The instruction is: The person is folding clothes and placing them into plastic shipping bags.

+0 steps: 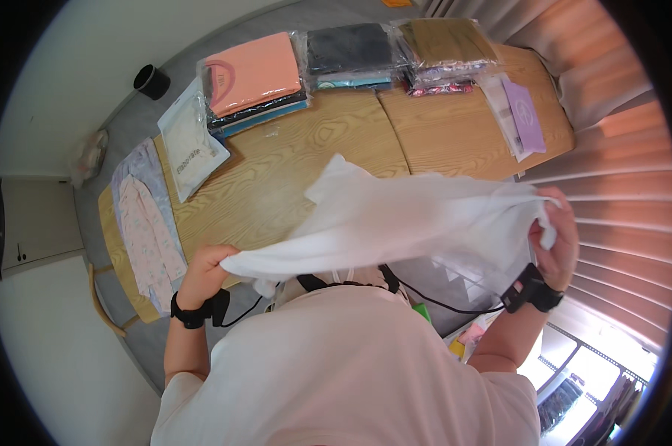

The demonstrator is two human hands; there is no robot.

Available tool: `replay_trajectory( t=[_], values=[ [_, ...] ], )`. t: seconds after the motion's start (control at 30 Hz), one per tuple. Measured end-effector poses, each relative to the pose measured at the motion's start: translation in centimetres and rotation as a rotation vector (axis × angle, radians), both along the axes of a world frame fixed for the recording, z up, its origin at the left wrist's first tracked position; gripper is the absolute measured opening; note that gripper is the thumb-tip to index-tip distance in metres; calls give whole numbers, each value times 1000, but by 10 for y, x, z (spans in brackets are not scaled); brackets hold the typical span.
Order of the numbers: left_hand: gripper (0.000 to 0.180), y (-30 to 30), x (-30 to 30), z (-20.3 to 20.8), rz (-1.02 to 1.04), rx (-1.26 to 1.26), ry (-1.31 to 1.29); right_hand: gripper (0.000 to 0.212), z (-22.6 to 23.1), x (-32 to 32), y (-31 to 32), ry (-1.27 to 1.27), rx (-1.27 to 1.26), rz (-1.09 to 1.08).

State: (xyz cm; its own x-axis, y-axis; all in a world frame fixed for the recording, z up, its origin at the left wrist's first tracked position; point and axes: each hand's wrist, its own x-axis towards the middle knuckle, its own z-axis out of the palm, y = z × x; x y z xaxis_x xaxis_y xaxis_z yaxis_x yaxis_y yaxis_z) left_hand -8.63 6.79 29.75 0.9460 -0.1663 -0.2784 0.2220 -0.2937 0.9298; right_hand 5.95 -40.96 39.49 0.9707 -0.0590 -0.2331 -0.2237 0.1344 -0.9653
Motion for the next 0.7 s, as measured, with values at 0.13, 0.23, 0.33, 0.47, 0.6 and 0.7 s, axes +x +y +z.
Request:
replay_trajectory(
  t=[0.13, 0.23, 0.33, 0.47, 0.6, 0.7],
  values=[
    [13, -1, -4, 4, 76, -23, -2, 30, 17, 23, 36, -480, -330, 38],
    [13, 0, 9, -21, 233, -86, 18, 29, 10, 82, 75, -270, -13, 144],
    [15, 17, 19, -85, 388, -77, -7, 26, -51, 145, 131, -321, -83, 328],
    [16, 61, 40, -199, 520, -21, 69, 20, -135, 185, 210, -258, -80, 394],
    [22, 96, 53, -266, 657, 110, 246, 24, -226, 201, 260, -162, -123, 519],
    [25, 87, 55, -283, 779, 477, 244, 40, -275, 200, 276, -155, -251, 625]
  ],
)
